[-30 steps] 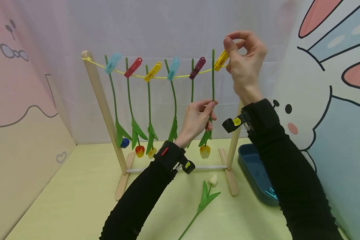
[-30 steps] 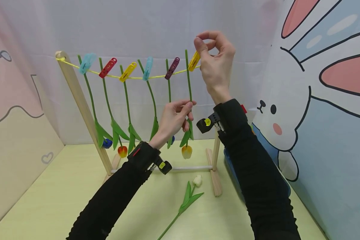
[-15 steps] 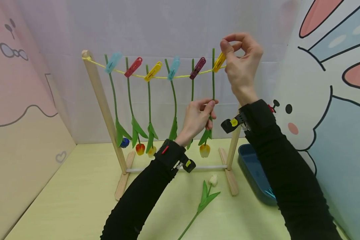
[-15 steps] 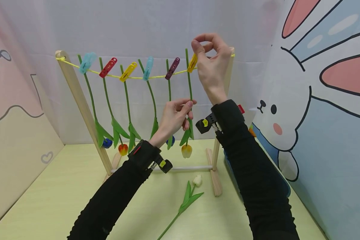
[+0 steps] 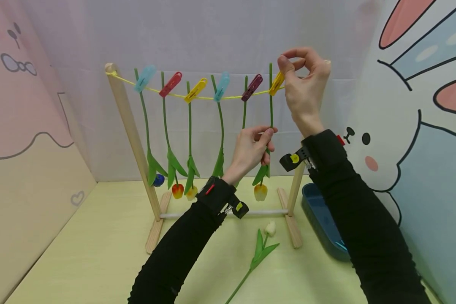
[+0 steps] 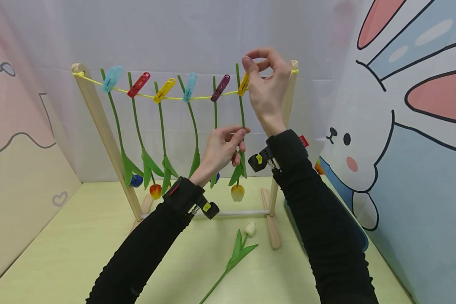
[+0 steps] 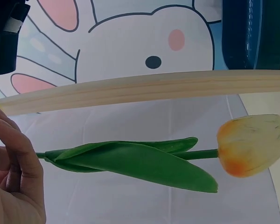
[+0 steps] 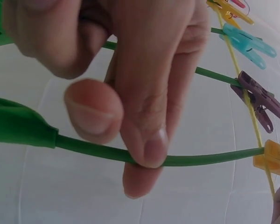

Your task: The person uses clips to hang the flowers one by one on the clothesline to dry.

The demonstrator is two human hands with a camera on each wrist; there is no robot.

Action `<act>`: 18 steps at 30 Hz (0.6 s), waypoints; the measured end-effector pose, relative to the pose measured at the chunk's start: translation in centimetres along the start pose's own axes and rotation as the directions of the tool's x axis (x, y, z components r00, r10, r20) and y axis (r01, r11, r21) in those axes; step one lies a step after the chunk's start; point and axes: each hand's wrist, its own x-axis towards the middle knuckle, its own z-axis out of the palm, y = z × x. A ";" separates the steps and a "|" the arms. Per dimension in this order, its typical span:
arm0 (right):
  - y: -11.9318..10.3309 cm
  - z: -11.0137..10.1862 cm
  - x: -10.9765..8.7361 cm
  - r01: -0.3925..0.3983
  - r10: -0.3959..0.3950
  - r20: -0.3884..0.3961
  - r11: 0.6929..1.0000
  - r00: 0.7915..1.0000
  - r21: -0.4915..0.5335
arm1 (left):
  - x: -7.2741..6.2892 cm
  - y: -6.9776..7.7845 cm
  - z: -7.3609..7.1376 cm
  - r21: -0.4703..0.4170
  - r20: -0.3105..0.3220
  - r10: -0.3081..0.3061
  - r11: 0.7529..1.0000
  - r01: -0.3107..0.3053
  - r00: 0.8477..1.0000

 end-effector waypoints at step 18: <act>0.2 -0.2 -0.2 -0.016 0.016 0.021 1.000 1.000 0.015 | 0.2 0.1 0.0 -0.010 0.004 -0.032 0.999 0.032 0.999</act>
